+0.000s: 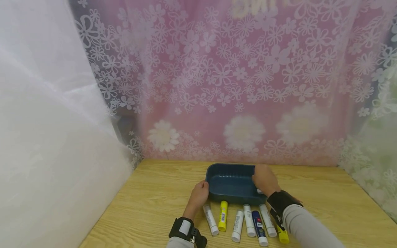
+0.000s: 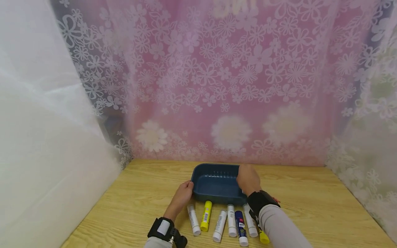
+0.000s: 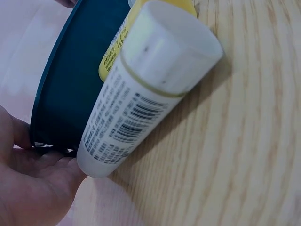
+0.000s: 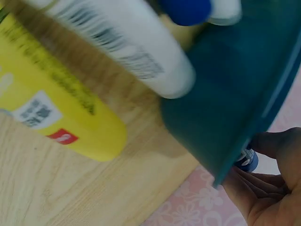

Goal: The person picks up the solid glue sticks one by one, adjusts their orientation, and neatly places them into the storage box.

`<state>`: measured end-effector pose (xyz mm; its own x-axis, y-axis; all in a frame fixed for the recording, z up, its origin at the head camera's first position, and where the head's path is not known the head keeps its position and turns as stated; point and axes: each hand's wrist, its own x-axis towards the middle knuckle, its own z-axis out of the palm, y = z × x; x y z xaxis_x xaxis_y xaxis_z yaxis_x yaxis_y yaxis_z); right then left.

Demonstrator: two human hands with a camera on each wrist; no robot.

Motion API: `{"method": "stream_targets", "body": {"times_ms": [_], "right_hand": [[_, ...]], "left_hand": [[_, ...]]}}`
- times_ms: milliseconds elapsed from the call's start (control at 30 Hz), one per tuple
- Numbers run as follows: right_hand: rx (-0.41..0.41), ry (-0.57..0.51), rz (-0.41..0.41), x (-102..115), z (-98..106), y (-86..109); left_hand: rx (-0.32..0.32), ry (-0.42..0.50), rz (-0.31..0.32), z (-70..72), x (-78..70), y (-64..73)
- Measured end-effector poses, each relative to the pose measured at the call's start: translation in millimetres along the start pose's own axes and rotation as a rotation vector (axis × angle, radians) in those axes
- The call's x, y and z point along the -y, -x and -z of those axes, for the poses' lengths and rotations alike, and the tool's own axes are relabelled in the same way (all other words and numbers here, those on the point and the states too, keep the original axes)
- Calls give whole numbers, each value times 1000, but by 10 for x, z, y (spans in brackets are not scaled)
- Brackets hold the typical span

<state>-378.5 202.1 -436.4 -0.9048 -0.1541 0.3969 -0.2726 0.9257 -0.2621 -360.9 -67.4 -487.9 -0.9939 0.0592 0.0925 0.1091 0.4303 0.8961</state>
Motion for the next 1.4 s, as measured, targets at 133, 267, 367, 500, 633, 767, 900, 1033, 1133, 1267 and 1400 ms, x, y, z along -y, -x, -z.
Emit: {"method": "stream_targets", "body": {"times_ms": [133,267,367,500,633,767,900,1033,1133,1267,1400], "right_hand": [[50,8,5,-1,-68,41],[115,15,-24,12,-92,46],[173,48,-54,17,-114,38],[209,106,-62,25,-146,33],[217,131,-51,42,-156,33],[247,117,-67,47,-166,29],[271,123,-82,51,-189,32],[261,140,-60,57,-212,43],[242,154,-35,52,-233,50],[215,167,-17,34,-270,49],[207,176,-22,34,-284,51]], "left_hand": [[1,-1,6,11,-19,4],[3,3,10,12,-28,8],[4,4,12,12,-36,17],[2,0,5,20,-42,23],[6,-2,4,21,-36,17],[11,2,8,20,-37,15],[9,-6,-1,24,-42,19],[5,-4,-1,30,-45,26],[8,0,3,32,-44,24],[11,-9,5,30,-41,12],[10,-6,14,25,-35,8]]}}
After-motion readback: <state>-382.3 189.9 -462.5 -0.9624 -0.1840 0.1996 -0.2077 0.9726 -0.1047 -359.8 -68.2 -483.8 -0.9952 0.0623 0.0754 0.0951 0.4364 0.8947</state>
